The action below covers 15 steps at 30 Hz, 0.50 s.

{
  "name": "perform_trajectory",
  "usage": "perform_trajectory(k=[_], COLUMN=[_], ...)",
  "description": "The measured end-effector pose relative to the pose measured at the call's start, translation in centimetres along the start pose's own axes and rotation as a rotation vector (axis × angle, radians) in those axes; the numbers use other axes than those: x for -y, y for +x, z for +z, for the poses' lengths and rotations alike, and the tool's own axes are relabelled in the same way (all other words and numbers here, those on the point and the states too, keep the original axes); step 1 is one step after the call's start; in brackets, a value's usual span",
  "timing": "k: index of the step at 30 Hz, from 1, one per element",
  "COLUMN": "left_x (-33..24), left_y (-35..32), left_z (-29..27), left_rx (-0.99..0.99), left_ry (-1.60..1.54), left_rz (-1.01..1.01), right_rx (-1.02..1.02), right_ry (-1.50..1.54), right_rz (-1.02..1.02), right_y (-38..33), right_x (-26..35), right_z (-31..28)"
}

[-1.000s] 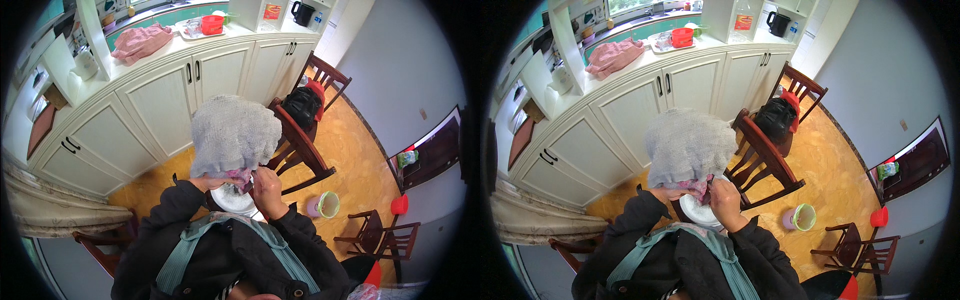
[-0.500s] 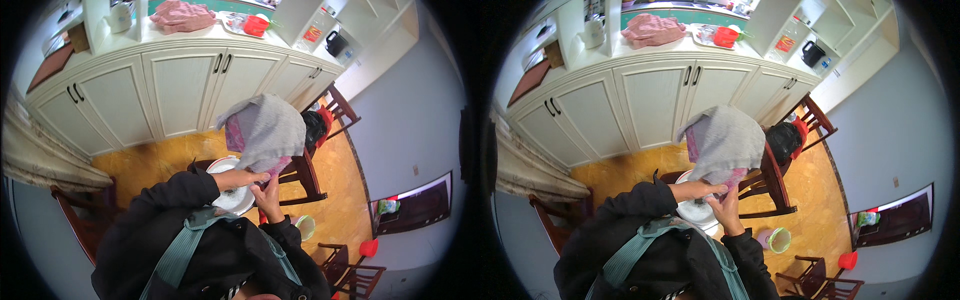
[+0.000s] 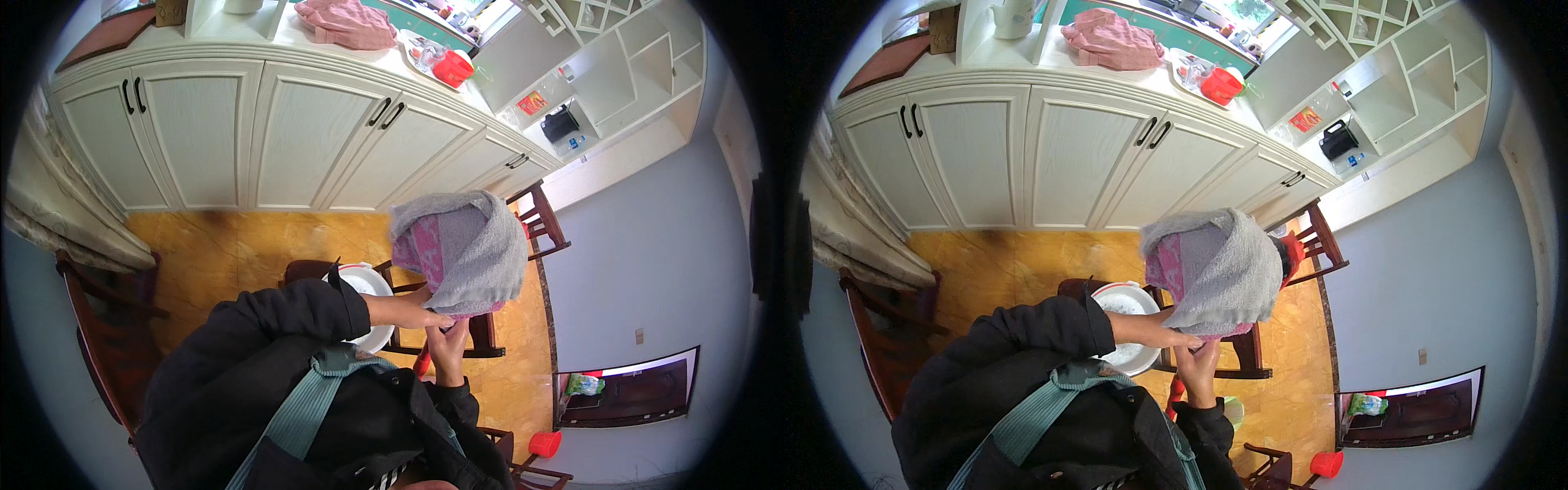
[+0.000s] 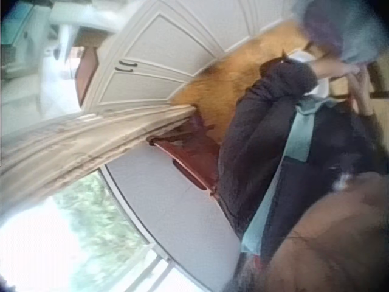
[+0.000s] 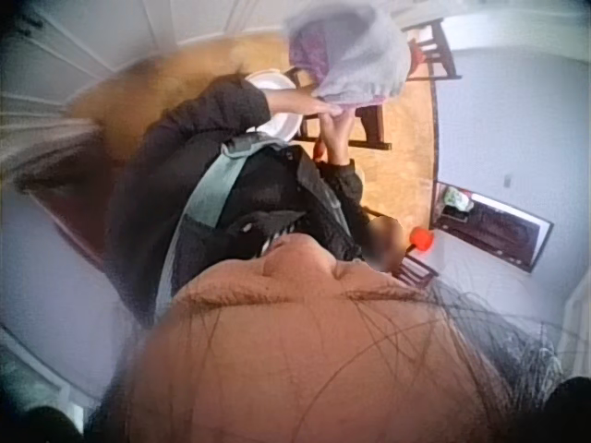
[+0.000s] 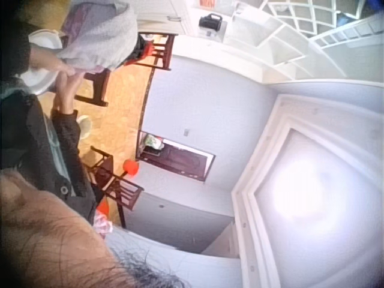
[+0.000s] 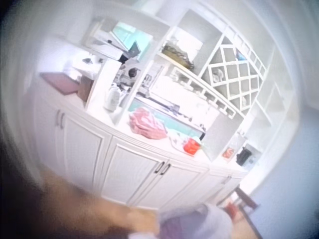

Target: The person washes a pink and grey cloth in a white bucket, then wraps it around the head of a red feather duster. They secure the cloth using a rubber band and adjust the fit.

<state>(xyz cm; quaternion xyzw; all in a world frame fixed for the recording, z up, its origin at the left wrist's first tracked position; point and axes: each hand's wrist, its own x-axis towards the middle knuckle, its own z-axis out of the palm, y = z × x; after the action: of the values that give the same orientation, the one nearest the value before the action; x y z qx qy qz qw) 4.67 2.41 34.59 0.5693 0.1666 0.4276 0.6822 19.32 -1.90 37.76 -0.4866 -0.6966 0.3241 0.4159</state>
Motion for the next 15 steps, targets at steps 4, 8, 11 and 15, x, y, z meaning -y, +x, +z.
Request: perform_trajectory(k=[4,8,11,15], left_x=[-1.6,-0.5,0.7,0.1], left_y=[-0.2,0.2,0.6,0.6], left_z=[-0.4,0.6,1.3,1.1], left_rx=[0.076,-0.032,-0.122,-0.123], left_ry=[0.013,0.272,0.510,0.599], left_rz=[-0.035,0.192,0.249,0.421], right_rx=[0.142,0.199,0.116,-0.162], right_ry=[0.390,0.579,0.382,0.354], right_rz=[0.306,0.275,0.337,0.336], right_y=[-0.4,-0.5,0.2,0.6], right_x=[2.6,2.5,2.8,2.4], right_z=[-2.1,-3.5,-2.6,-1.2])
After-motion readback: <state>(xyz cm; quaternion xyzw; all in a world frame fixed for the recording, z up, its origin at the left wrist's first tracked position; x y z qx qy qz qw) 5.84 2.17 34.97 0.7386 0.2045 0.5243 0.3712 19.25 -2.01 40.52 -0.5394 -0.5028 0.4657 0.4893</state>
